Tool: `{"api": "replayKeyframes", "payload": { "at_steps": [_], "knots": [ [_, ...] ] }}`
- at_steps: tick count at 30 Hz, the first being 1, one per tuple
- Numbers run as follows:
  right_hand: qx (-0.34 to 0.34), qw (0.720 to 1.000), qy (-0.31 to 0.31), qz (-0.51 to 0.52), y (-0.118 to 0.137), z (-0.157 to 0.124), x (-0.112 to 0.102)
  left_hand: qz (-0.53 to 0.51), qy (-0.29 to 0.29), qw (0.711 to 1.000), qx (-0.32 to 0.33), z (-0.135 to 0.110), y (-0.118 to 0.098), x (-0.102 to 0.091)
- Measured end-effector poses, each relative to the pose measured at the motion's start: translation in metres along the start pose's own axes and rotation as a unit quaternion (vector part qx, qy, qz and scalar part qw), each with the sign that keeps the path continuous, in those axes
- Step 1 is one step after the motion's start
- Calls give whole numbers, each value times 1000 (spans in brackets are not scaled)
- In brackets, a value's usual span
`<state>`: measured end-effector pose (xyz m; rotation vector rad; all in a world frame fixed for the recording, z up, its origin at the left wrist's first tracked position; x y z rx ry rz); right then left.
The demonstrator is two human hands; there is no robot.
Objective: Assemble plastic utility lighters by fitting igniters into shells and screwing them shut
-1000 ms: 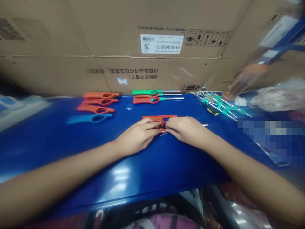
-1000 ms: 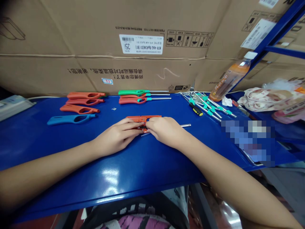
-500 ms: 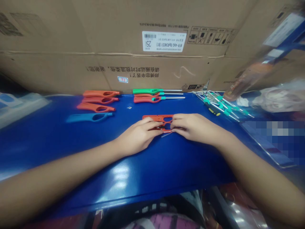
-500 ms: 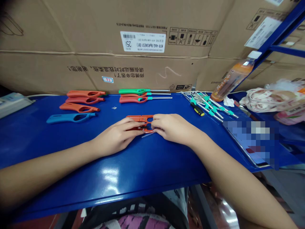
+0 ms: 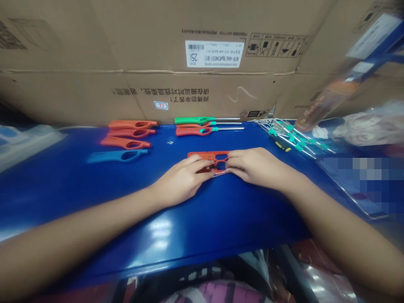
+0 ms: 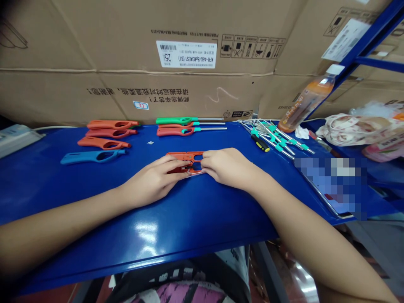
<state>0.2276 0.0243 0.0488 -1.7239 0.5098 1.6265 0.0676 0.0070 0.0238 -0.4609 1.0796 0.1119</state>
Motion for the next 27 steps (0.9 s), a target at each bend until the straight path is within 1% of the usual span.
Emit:
{"api": "replayKeyframes", "payload": {
  "at_steps": [4,6,10,16,20,23,27],
  "knots": [
    [-3,999,-17,43,-3,-3,-3,3,3,1000,2,-1,0,0],
    [-18,996,-22,82,-1,-3,-4,3,-4,1000,6,-1,0,0],
    [-60,988,4,139,6,-3,0,9,-7,1000,6,-2,1,1],
    [-45,986,32,158,0,-4,4,27,-8,1000,6,-3,3,3],
    [-38,984,34,169,-4,-3,5,2,-36,999,-4,-5,5,3],
    [-29,983,33,176,-5,-2,7,-16,-55,998,0,-6,4,1],
    [-23,980,25,195,-7,-1,8,-19,-49,999,11,-5,2,-1]
  ]
}}
Point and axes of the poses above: each hand's wrist, its own z-axis towards the middle knuckle, its own x-axis out of the palm, y = z × x, the point moved 6 cm from there along z, towards the middle knuckle, and after that the axes turned 14 degrees about -z, right-handed, at the moved point
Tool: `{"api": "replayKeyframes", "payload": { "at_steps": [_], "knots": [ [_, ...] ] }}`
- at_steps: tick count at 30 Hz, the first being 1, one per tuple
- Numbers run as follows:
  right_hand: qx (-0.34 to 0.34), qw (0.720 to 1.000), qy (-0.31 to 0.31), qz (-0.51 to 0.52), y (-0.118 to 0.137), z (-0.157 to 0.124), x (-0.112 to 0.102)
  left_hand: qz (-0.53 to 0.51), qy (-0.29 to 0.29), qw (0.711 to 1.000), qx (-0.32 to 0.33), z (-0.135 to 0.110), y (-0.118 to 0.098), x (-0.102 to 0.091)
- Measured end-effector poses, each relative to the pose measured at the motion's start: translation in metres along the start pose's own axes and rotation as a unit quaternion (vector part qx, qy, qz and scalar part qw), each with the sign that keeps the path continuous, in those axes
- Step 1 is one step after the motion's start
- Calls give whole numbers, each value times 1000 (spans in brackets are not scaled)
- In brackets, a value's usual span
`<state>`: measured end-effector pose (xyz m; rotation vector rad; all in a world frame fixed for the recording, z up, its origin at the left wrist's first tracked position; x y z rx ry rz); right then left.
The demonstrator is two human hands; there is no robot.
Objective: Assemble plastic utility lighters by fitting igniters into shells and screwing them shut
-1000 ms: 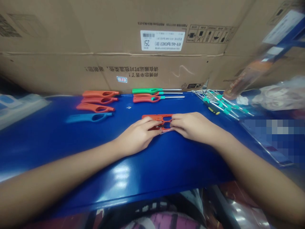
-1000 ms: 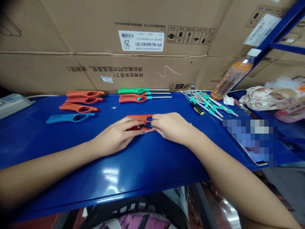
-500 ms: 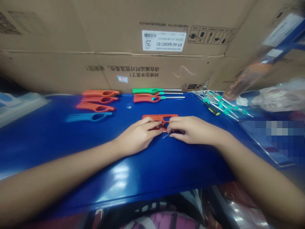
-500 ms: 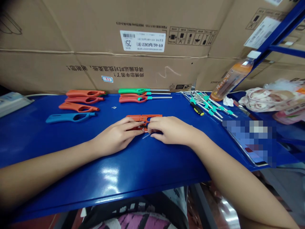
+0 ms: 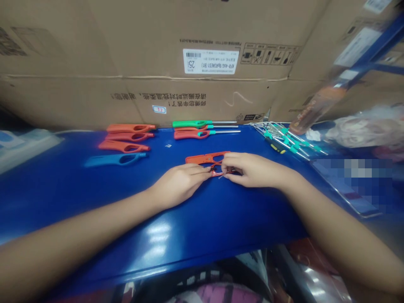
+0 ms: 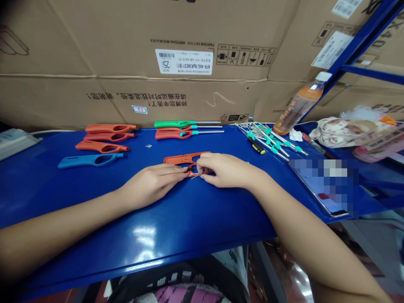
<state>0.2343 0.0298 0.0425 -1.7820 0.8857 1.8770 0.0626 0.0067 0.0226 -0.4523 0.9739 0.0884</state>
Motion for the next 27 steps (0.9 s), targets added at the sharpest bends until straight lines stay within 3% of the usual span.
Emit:
{"api": "replayKeyframes", "payload": {
  "at_steps": [4,8,12,14,16,20,23,27],
  "knots": [
    [-12,1000,-5,8,1,-2,-3,10,16,1000,-11,2,1,-1],
    [-32,999,0,36,4,-4,-6,-3,-2,1000,1,1,1,-1],
    [-25,995,-68,75,-6,-3,-16,-14,-23,1000,1,0,4,-1],
    [26,990,-128,48,-28,-5,-24,-15,-29,999,-6,0,5,-2],
    [126,975,-181,-30,-62,-12,-32,-16,-31,999,-11,1,5,-3],
    [366,896,-213,-136,-139,-40,-39,-9,-16,1000,-16,0,6,-3],
    [435,865,-214,-127,-173,-54,-36,-3,-10,1000,-10,-2,7,-2],
    [483,848,-200,-85,-191,-60,-24,-2,-11,1000,4,-2,6,-1]
  ]
}}
Point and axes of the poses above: each hand's wrist, its own z-axis towards the middle knuckle, its own x-axis out of the palm, y = z × x, the point moved 6 cm from there along z, towards the middle knuckle, and after that the axes turned 14 degrees about -z, right-handed, at the moved point
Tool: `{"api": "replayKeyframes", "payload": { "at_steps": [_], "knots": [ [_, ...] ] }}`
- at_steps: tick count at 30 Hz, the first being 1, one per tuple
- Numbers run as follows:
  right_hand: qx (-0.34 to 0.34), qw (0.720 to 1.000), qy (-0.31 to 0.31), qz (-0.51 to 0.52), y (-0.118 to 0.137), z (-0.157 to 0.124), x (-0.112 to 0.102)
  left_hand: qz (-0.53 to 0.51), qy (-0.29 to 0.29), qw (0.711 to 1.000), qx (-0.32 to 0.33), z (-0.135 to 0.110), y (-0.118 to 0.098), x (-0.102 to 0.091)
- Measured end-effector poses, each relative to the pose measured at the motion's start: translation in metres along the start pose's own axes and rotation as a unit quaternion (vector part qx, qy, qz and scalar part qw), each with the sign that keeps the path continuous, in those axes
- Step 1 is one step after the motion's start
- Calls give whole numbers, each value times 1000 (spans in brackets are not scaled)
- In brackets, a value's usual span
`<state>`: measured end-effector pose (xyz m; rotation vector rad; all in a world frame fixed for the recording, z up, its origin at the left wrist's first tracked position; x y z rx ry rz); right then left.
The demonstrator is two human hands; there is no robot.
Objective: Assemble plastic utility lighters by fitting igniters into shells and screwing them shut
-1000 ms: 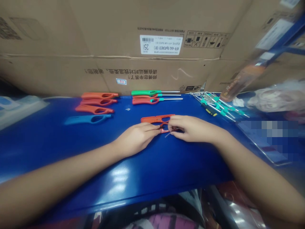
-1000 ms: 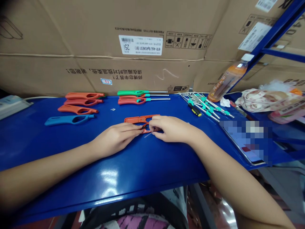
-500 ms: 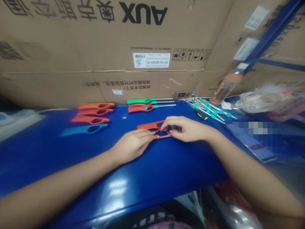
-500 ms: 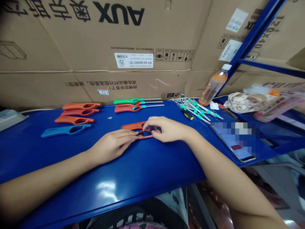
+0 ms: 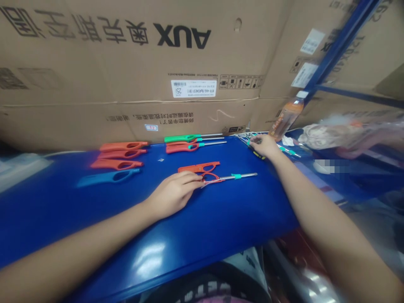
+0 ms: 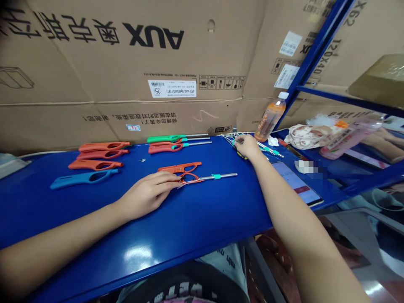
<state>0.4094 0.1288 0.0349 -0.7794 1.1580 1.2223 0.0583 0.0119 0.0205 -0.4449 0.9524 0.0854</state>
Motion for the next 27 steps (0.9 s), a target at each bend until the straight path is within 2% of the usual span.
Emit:
{"api": "replayKeyframes", "payload": {
  "at_steps": [3,8,12,15,17,18,20,21,23,27],
  "knots": [
    [24,999,14,16,-2,0,6,0,2,1000,8,1,-2,0],
    [25,999,-10,37,-1,0,4,0,3,1000,7,2,-4,-2],
    [4,996,-49,69,4,-3,-9,-5,3,1000,6,2,-4,-2],
    [-24,991,-68,110,18,-11,-23,-8,7,1000,7,3,-5,-2],
    [-58,987,-40,144,34,-19,-25,-10,9,1000,12,3,-6,-2],
    [-85,983,-6,164,44,-24,-23,-10,9,1000,15,3,-6,-2],
    [-156,963,111,192,69,-37,-11,-10,7,1000,16,3,-7,-2],
    [-179,957,143,180,78,-43,-6,-10,6,1000,16,3,-7,-2],
    [-193,956,157,156,88,-50,0,-11,4,1000,14,3,-6,-2],
    [-180,972,113,100,85,-46,0,-18,5,1000,14,4,-6,-2]
  ]
}}
Point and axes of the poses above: each hand's wrist, its own z-axis towards the middle knuckle, its own x-axis out of the palm, y = z × x, the point moved 6 cm from there along z, towards the middle knuckle, and after that the axes turned 14 degrees about -z, right-handed, at the moved point
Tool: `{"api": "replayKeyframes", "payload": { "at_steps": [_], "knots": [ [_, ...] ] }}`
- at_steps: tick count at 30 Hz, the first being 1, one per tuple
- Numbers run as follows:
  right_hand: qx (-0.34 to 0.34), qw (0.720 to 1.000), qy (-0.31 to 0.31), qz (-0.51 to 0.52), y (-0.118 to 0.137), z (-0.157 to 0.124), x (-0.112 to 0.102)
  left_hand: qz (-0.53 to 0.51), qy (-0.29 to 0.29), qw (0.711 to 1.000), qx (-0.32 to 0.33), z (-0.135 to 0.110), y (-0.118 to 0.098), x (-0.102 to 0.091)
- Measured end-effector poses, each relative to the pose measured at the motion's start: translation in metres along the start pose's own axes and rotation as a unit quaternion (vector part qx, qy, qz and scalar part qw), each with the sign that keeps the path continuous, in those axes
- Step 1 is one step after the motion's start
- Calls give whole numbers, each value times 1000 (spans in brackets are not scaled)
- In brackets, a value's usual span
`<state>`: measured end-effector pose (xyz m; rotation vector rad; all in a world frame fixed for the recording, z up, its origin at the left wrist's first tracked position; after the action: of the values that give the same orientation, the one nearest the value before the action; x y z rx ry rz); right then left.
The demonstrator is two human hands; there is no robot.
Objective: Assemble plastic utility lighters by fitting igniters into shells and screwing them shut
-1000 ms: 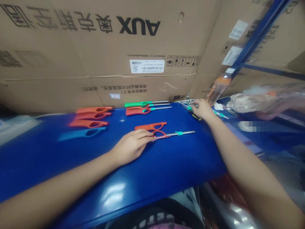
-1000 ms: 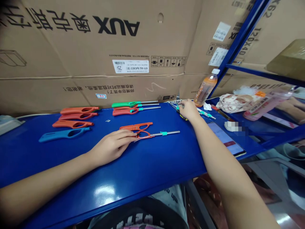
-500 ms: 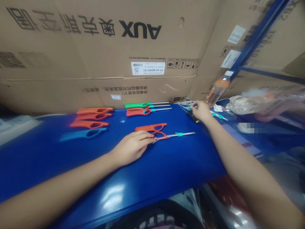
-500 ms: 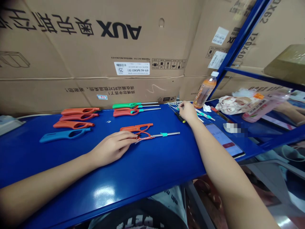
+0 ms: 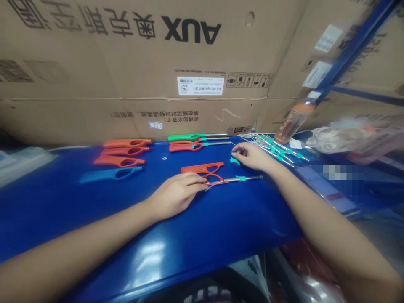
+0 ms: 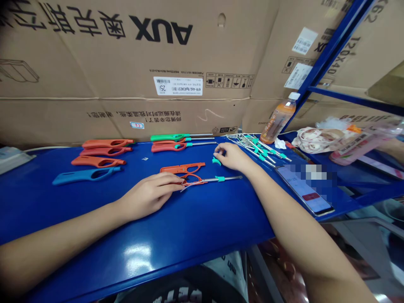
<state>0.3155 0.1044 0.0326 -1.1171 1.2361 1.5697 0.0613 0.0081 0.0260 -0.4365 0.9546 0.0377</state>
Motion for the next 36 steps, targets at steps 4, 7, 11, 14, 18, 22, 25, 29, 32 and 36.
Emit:
{"api": "replayKeyframes", "payload": {
  "at_steps": [4,7,11,14,18,22,25,29,32,36],
  "knots": [
    [44,996,-29,-70,-23,2,-8,-6,3,1000,-10,0,1,0],
    [88,988,-40,-124,-42,1,-12,-6,3,1000,-14,-1,2,0],
    [155,973,-37,-170,-63,0,-19,-6,6,1000,-13,-1,3,1],
    [198,962,-33,-183,-74,0,-25,-7,7,1000,-8,-1,3,1],
    [222,957,-37,-182,-77,-1,-29,-2,11,1000,-6,0,2,2],
    [179,971,-27,-156,-65,1,-22,1,10,1000,-10,0,2,1],
    [144,982,3,-118,-53,2,-15,-2,11,1000,-9,0,1,1],
    [130,988,31,-72,-41,0,-12,1,13,1000,-11,1,1,1],
    [134,988,45,-61,-39,-2,-10,-1,12,1000,-9,0,2,1],
    [154,982,39,-102,-49,-1,-14,2,16,1000,-8,0,3,2]
  ]
}}
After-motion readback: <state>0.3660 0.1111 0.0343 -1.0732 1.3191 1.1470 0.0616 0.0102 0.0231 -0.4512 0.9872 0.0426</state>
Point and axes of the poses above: each hand's wrist, its own z-axis towards the middle knuckle, its own x-axis out of the palm, y = z × x, the point moved 6 cm from there along z, towards the middle knuckle, and after that the axes turned 14 degrees about -z, right-handed, at the moved point
